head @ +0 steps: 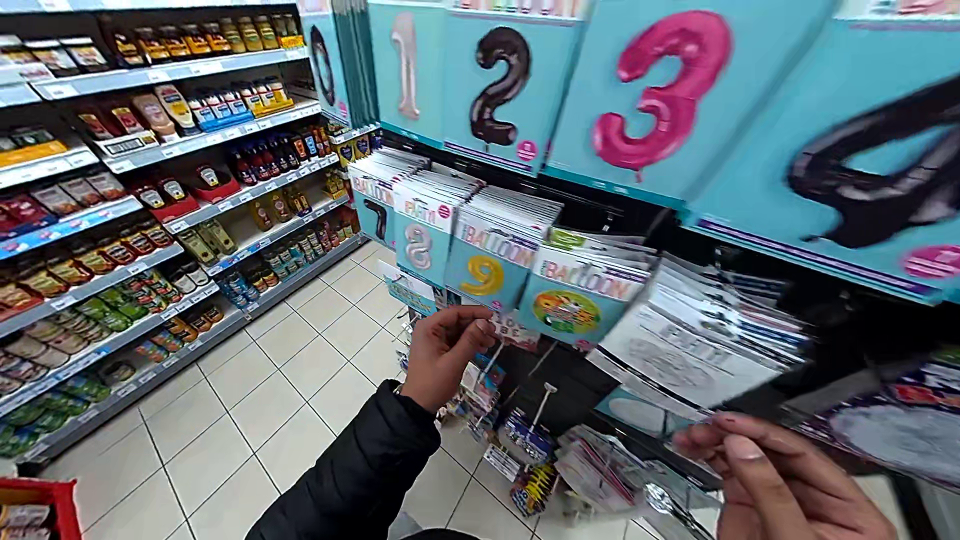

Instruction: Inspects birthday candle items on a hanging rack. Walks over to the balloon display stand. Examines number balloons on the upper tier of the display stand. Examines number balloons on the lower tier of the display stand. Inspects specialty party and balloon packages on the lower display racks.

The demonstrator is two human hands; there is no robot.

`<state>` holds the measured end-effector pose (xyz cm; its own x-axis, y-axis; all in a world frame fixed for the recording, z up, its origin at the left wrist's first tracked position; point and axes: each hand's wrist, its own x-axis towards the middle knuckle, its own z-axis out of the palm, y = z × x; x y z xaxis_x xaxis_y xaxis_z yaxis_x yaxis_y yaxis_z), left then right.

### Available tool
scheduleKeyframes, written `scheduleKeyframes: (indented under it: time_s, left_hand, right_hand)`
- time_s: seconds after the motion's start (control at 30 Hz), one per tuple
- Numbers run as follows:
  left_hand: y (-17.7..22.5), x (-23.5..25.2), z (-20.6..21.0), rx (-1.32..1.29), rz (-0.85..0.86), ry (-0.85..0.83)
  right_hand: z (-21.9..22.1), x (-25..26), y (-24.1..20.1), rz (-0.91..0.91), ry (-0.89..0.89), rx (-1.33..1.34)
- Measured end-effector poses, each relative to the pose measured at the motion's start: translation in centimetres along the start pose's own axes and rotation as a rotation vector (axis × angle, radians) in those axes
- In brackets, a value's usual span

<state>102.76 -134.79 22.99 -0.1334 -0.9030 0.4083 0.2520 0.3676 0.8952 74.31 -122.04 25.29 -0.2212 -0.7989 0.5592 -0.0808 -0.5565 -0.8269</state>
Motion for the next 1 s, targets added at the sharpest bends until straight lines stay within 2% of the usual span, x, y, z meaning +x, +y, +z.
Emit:
scheduleKeyframes:
  time_s: [0.27, 0.43, 0.63, 0.87, 1.0]
  left_hand:
    - [-2.0, 8.4, -19.6, 0.136, -0.003, 0.103]
    - [-5.1, 16.5, -27.1, 0.265, 0.007, 0.242]
    - [-6.9, 22.5, -29.9, 0.302, -0.059, 0.256]
    - [-7.5, 22.9, -30.0, 0.203, -0.059, 0.201]
    - [-8.4, 22.7, -30.7, 0.189, -0.054, 0.16]
  right_hand:
    - [17.3, 2.6, 4.4, 0.057, -0.024, 0.024]
    - [24.0, 3.6, 5.5, 0.078, -0.032, 0.017]
    - [27.1, 4.6, 6.2, 0.127, -0.007, -0.003]
    - [28.3, 7.2, 9.1, 0.073, 0.0, -0.001]
    - [30.0, 7.7, 10.8, 0.107, 0.034, -0.028]
